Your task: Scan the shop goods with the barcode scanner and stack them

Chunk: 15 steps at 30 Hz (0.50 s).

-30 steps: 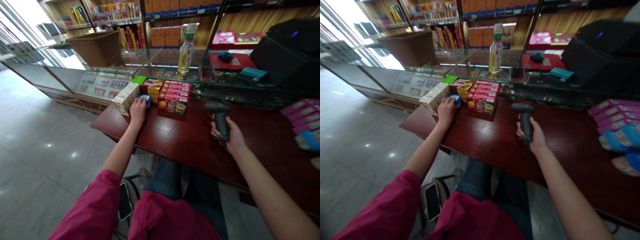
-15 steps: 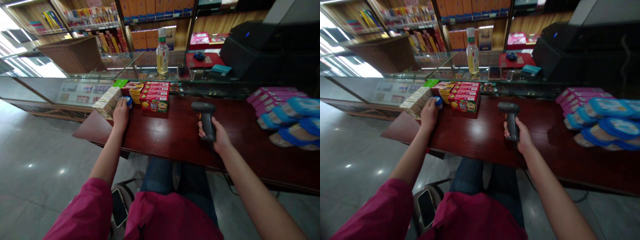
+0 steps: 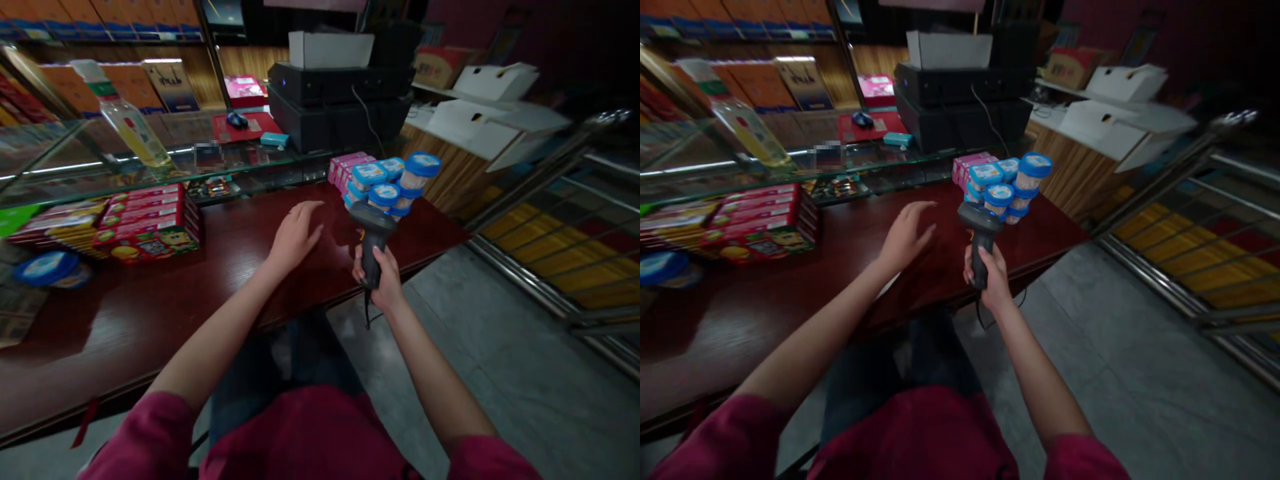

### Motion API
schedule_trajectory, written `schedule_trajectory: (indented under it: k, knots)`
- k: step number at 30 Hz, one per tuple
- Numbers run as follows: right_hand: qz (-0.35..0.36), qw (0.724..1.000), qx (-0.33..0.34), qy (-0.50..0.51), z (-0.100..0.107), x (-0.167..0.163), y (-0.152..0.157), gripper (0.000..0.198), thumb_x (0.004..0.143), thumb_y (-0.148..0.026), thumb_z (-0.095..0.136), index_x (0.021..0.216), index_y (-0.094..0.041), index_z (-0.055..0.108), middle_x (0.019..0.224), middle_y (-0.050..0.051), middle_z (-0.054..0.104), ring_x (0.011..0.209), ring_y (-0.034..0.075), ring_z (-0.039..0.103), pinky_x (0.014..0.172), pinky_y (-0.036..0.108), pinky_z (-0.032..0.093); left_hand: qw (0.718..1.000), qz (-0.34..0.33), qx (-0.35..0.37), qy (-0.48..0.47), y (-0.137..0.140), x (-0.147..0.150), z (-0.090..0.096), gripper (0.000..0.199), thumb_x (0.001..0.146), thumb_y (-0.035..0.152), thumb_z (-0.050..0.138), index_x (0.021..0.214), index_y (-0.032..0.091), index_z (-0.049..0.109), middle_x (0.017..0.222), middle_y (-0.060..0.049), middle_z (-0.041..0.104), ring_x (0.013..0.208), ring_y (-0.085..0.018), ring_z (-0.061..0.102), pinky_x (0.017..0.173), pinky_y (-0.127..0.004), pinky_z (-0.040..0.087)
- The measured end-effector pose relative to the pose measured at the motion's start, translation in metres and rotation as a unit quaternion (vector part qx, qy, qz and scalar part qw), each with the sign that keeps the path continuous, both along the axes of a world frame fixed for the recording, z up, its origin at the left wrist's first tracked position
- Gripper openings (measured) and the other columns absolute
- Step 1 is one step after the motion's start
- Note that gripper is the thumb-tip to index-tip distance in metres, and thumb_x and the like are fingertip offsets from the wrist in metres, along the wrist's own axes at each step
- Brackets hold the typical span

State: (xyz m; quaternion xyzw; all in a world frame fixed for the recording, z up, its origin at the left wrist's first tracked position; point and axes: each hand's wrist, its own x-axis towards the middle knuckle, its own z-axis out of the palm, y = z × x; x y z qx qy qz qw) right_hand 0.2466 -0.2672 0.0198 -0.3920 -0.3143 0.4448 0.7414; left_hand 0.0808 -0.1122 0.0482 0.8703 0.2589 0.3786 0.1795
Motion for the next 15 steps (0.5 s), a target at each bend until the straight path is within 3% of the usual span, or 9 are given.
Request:
schedule_trajectory:
  k: [3, 7, 11, 15]
  knots:
    - [-0.054, 0.999, -0.005, -0.006, -0.005, 0.024, -0.028, 0.032, 0.088, -0.048, 0.078, 0.104, -0.026, 0.063, 0.083, -0.005, 0.065, 0.046, 0.006, 0.047, 0.044, 0.023, 0.042, 0.997, -0.043, -0.034, -0.054, -0.001, 0.076, 0.002, 0.057, 0.094, 0.024, 0.076, 0.148, 0.021, 0.060, 0.156, -0.017, 0.058, 0.150, -0.036, 0.051, 0.129, -0.053, 0.040]
    - [-0.106, 0.994, -0.013, 0.008, -0.010, 0.048, -0.054, 0.037, 0.087, -0.051, 0.080, 0.110, -0.026, 0.066, 0.081, -0.005, 0.065, 0.045, 0.006, 0.046, 0.043, 0.023, 0.043, 0.999, -0.004, -0.003, -0.042, -0.005, 0.135, 0.011, 0.059, 0.090, 0.030, 0.087, 0.145, 0.028, 0.066, 0.167, -0.012, 0.049, 0.155, -0.042, 0.043, 0.127, -0.055, 0.043]
    - [-0.127, 0.991, -0.012, 0.036, -0.011, 0.058, -0.063, 0.043, 0.084, -0.053, 0.083, 0.114, -0.026, 0.069, 0.081, -0.006, 0.065, 0.045, 0.006, 0.047, 0.042, 0.023, 0.042, 0.997, 0.048, 0.051, 0.017, -0.005, 0.158, 0.008, 0.042, 0.096, 0.025, 0.081, 0.137, 0.033, 0.075, 0.161, -0.009, 0.058, 0.144, -0.041, 0.055, 0.117, -0.055, 0.053]
    - [-0.119, 0.992, -0.007, 0.033, -0.007, 0.056, -0.061, 0.039, 0.085, -0.052, 0.083, 0.109, -0.026, 0.069, 0.080, -0.005, 0.065, 0.045, 0.006, 0.048, 0.043, 0.022, 0.042, 0.999, 0.047, 0.004, -0.009, -0.002, 0.157, 0.001, 0.042, 0.098, 0.024, 0.078, 0.138, 0.037, 0.077, 0.153, -0.006, 0.068, 0.124, -0.037, 0.072, 0.101, -0.052, 0.062]
